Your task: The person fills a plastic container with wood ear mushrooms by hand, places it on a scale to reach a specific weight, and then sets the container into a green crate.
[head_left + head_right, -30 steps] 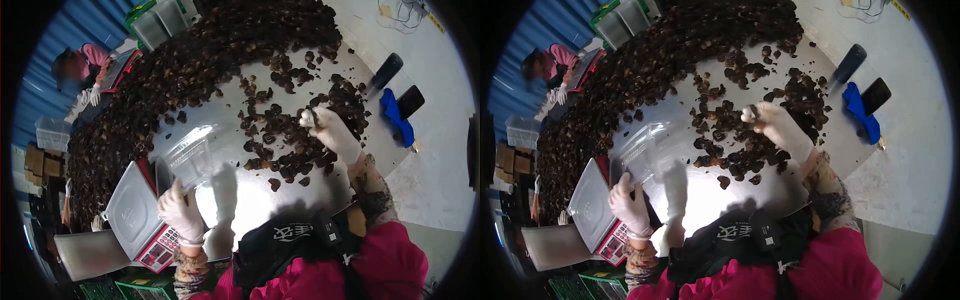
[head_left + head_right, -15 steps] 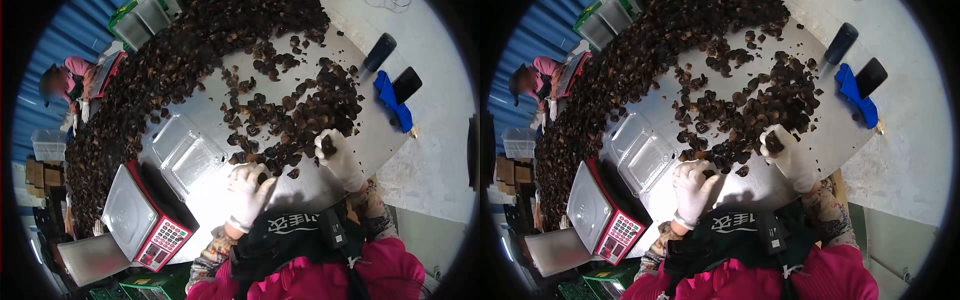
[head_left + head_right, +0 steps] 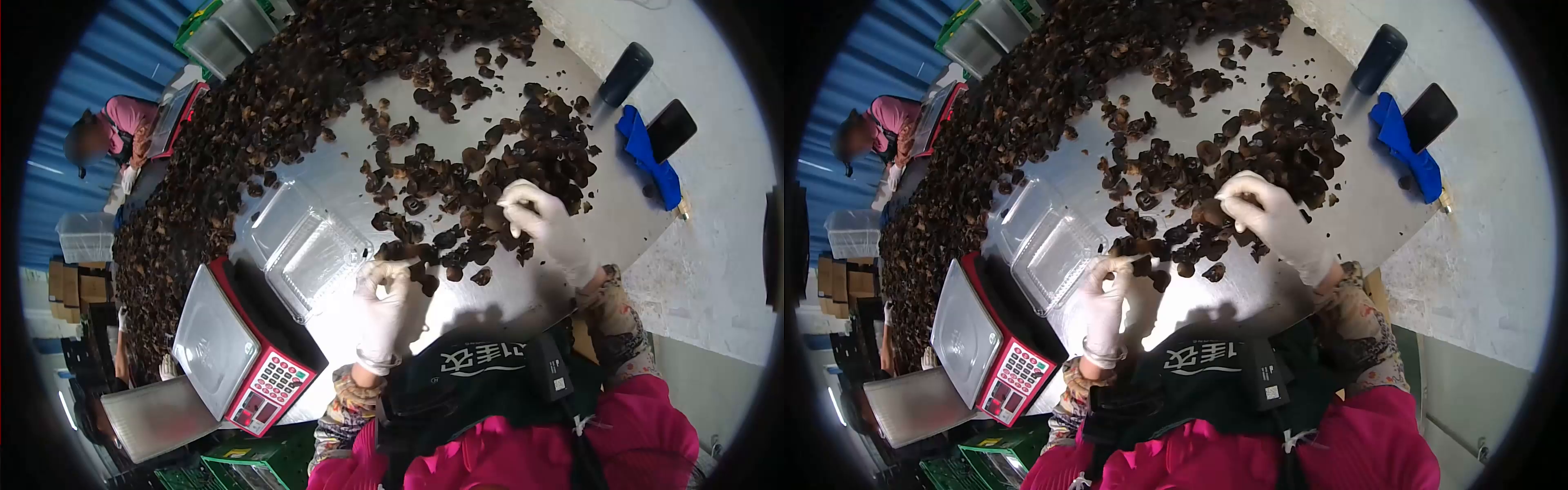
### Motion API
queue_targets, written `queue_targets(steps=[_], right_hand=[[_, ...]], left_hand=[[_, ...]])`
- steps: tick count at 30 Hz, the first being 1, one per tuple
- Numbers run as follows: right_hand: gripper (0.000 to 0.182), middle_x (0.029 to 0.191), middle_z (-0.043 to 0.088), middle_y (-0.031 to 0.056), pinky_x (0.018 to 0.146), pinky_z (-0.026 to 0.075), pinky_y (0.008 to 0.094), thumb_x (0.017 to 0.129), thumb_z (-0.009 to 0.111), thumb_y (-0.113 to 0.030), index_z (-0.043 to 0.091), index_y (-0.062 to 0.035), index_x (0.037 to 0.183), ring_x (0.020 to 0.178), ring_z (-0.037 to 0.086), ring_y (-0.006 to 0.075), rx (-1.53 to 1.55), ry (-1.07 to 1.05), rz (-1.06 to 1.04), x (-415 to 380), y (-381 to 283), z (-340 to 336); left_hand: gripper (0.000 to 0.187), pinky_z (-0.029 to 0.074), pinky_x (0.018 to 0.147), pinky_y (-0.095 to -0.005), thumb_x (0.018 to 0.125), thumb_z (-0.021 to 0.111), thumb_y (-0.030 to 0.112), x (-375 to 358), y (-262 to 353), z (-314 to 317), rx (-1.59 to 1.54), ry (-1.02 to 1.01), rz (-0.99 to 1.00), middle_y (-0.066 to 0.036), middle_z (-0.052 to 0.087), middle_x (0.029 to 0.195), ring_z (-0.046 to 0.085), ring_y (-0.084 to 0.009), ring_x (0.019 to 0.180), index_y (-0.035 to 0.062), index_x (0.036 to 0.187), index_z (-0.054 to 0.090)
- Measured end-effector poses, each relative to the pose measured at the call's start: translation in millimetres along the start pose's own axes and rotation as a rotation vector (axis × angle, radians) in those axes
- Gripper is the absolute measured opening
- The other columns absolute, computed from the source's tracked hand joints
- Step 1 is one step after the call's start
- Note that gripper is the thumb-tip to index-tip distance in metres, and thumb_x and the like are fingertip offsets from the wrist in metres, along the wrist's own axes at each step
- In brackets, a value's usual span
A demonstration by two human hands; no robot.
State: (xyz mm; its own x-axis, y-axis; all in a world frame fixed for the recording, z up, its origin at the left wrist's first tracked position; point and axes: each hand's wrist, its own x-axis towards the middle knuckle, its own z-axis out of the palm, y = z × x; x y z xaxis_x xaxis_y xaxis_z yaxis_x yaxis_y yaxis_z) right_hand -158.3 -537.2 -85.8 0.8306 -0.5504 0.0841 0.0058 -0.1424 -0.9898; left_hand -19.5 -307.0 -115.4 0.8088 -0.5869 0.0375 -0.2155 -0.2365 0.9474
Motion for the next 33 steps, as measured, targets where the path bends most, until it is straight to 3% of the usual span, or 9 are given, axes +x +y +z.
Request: queue_targets(steps=[1, 5, 9, 11, 14, 17, 21, 27, 33], right_hand=[[0.015, 0.096, 0.058, 0.0072, 0.062, 0.047, 0.0248, 0.089, 0.056, -0.013, 0.058, -0.0002, 0.096, 0.073, 0.058, 0.0176, 0.325, 0.046, 0.314, -9.1, -5.9, -4.8], [0.03, 0.099, 0.057, 0.005, 0.052, 0.041, 0.0212, 0.092, 0.05, -0.029, 0.054, -0.0054, 0.109, 0.076, 0.058, 0.0113, 0.816, 0.016, 0.414, -24.1, 8.2, -12.6], [0.021, 0.08, 0.054, -0.0003, 0.055, 0.04, 0.021, 0.09, 0.057, -0.018, 0.061, -0.0021, 0.104, 0.068, 0.052, 0.0075, 0.374, -0.155, 0.372, -13.6, -4.2, 16.3], [0.022, 0.077, 0.056, 0.0026, 0.058, 0.045, 0.0267, 0.086, 0.062, -0.019, 0.063, -0.0027, 0.1, 0.07, 0.057, 0.0133, -0.147, -0.108, -0.058, -5.0, 29.2, 45.6], [0.022, 0.083, 0.057, 0.0074, 0.061, 0.048, 0.0342, 0.081, 0.064, -0.018, 0.068, -0.0113, 0.102, 0.069, 0.06, 0.0229, -0.763, -0.051, -0.166, 6.5, 18.5, 75.6], [0.012, 0.083, 0.056, 0.0076, 0.061, 0.048, 0.0363, 0.083, 0.06, -0.018, 0.067, -0.0109, 0.091, 0.069, 0.058, 0.0264, -0.988, -0.235, -0.193, 22.1, 32.9, 84.4], [0.009, 0.084, 0.058, 0.0063, 0.072, 0.044, 0.0285, 0.083, 0.064, -0.011, 0.065, -0.0041, 0.088, 0.079, 0.056, 0.0177, -0.291, -0.06, -0.093, 30.8, 5.3, 44.2], [0.013, 0.087, 0.059, 0.0061, 0.075, 0.043, 0.0269, 0.086, 0.063, -0.01, 0.064, 0.0012, 0.09, 0.082, 0.054, 0.0144, -0.172, -0.107, 0.033, 8.4, -12.2, 19.3], [0.015, 0.087, 0.06, 0.0075, 0.077, 0.044, 0.0277, 0.087, 0.06, -0.013, 0.065, 0.0005, 0.091, 0.084, 0.056, 0.0163, -0.287, -0.097, 0.151, -22.3, -21.8, -5.2]], left_hand=[[0.006, 0.043, 0.079, -0.0269, 0.083, 0.06, 0.003, -1.4, 5.2, -5.9, -0.193, -0.029, -0.097, -0.003, 0.062, 0.086, 0.056, -0.0147, 0.083, 0.0022, 0.087, 0.064], [0.015, 0.049, 0.091, -0.039, 0.087, 0.051, 0.011, -3.5, 2.3, -27.0, -1.115, -0.179, -0.424, -0.016, 0.056, 0.115, 0.058, -0.0294, 0.105, 0.0005, 0.096, 0.057], [0.021, 0.057, 0.078, -0.0407, 0.088, 0.05, 0.014, -2.3, -23.9, -40.8, -1.414, -0.162, -0.55, -0.019, 0.058, 0.11, 0.059, -0.0345, 0.103, -0.0031, 0.097, 0.055], [0.021, 0.055, 0.072, -0.0334, 0.09, 0.052, 0.018, -3.2, -16.9, -41.5, -1.272, 0.033, -0.637, -0.016, 0.06, 0.1, 0.061, -0.0289, 0.091, -0.0015, 0.098, 0.055], [0.02, 0.038, 0.06, -0.0248, 0.094, 0.05, 0.019, -4.3, -20.2, -38.0, -0.936, 0.072, -0.536, -0.007, 0.056, 0.079, 0.051, -0.017, 0.067, 0.0008, 0.098, 0.057], [0.024, 0.039, 0.061, -0.023, 0.096, 0.049, 0.022, -8.4, -7.0, -35.7, -0.659, 0.062, -0.373, -0.005, 0.058, 0.077, 0.053, -0.0131, 0.069, -0.0003, 0.097, 0.059], [0.023, 0.039, 0.062, -0.0216, 0.095, 0.052, 0.019, -8.7, -9.9, -38.5, -0.482, 0.04, -0.282, -0.005, 0.06, 0.079, 0.052, -0.0112, 0.069, -0.0012, 0.102, 0.06], [0.019, 0.048, 0.062, -0.0275, 0.08, 0.066, 0.009, 4.5, -7.3, -5.3, 0.548, -0.057, 0.32, -0.006, 0.06, 0.085, 0.061, -0.0185, 0.072, 0.0086, 0.099, 0.067], [0.018, 0.049, 0.058, -0.0321, 0.082, 0.062, 0.015, 25.6, -7.0, 9.8, 0.669, -0.184, 0.422, -0.006, 0.057, 0.083, 0.062, -0.0236, 0.072, 0.0091, 0.099, 0.067]])
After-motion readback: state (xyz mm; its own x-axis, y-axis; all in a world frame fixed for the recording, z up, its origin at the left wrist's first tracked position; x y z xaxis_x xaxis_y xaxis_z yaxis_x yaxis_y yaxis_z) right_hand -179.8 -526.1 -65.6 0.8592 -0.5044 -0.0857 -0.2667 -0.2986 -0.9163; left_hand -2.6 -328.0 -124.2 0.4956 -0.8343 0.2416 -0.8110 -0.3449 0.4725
